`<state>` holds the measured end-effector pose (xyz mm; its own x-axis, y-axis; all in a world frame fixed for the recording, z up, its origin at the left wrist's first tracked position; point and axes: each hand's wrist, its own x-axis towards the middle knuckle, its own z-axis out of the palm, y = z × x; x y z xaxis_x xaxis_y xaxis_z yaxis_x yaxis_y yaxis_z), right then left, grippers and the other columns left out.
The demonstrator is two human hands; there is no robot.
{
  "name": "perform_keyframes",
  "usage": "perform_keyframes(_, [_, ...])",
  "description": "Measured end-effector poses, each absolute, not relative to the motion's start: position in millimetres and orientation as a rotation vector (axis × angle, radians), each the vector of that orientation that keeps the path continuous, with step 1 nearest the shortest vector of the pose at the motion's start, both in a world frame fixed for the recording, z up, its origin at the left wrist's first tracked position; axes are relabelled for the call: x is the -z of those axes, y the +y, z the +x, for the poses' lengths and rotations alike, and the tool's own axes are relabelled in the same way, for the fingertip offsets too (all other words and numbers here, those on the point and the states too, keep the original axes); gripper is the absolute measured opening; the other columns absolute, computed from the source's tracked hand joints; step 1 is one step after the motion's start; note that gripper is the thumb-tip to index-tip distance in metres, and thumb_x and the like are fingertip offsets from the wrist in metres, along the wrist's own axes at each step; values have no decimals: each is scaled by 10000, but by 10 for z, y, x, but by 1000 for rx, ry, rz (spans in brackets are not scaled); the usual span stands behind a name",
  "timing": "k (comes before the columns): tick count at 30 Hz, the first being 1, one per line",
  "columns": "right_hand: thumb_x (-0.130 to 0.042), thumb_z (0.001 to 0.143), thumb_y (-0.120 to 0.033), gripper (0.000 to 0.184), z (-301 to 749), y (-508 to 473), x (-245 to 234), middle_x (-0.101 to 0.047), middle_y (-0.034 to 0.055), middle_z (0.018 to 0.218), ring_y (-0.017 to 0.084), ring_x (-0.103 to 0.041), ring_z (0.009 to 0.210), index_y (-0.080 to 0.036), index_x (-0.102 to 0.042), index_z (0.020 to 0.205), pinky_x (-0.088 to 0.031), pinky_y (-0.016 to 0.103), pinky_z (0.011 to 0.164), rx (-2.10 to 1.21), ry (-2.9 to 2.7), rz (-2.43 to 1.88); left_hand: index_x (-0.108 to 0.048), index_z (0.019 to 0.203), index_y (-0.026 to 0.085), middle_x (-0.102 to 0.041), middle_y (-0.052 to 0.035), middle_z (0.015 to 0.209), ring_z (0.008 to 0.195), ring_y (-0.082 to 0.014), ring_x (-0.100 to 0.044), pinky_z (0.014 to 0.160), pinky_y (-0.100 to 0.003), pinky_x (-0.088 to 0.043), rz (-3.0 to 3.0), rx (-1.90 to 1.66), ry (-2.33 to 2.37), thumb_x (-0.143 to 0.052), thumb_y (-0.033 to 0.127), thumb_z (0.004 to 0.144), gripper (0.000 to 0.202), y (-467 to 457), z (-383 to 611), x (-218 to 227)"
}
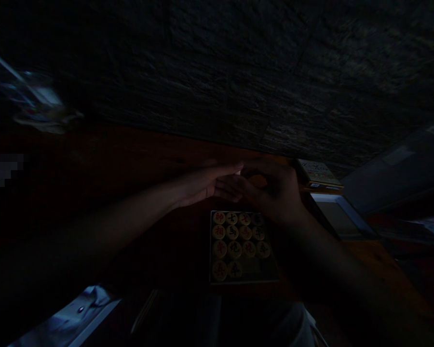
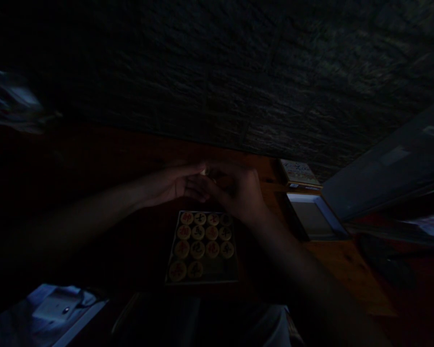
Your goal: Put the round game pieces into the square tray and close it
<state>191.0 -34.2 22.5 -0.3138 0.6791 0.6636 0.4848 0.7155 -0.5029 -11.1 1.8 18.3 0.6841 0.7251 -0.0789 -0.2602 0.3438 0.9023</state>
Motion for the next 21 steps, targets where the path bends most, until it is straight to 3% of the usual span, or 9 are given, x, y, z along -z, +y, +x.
perform_keyframes(6, [-802,917,-302,306,1902,-345,-202,-851,52,1047,213,-800,866,-212,-811,1210,-633,322,781,-358,-1920,-930,-780,908,74,-805,-127,847,750,-204,-773,739,-323,-633,1060,-712,526,-865,359,861,301,3,-109,-192])
perform_keyframes(12, [-798,925,-306,259,1911,-358,-214,-841,48,1005,205,-785,859,-216,-823,1166,-622,316,799,-304,-1955,-936,-769,966,92,-805,-132,836,761,-235,-784,762,-376,-645,1042,-692,533,-834,501,876,424,28,-106,-147])
perform_keyframes(18, [-797,920,-288,328,1920,-351,-189,-847,46,1037,215,-794,857,-239,-805,1244,-626,314,744,-346,-1929,-954,-779,901,84,-803,-114,851,743,-192,-770,744,-319,-639,1044,-740,509,-853,349,877,277,17,-91,-174])
perform_keyframes(21, [-784,929,-282,296,1917,-358,-203,-844,52,1038,221,-791,870,-237,-814,1220,-623,324,762,-322,-1946,-971,-781,927,79,-802,-118,853,754,-202,-771,757,-337,-640,1040,-739,523,-871,360,855,303,9,-90,-182])
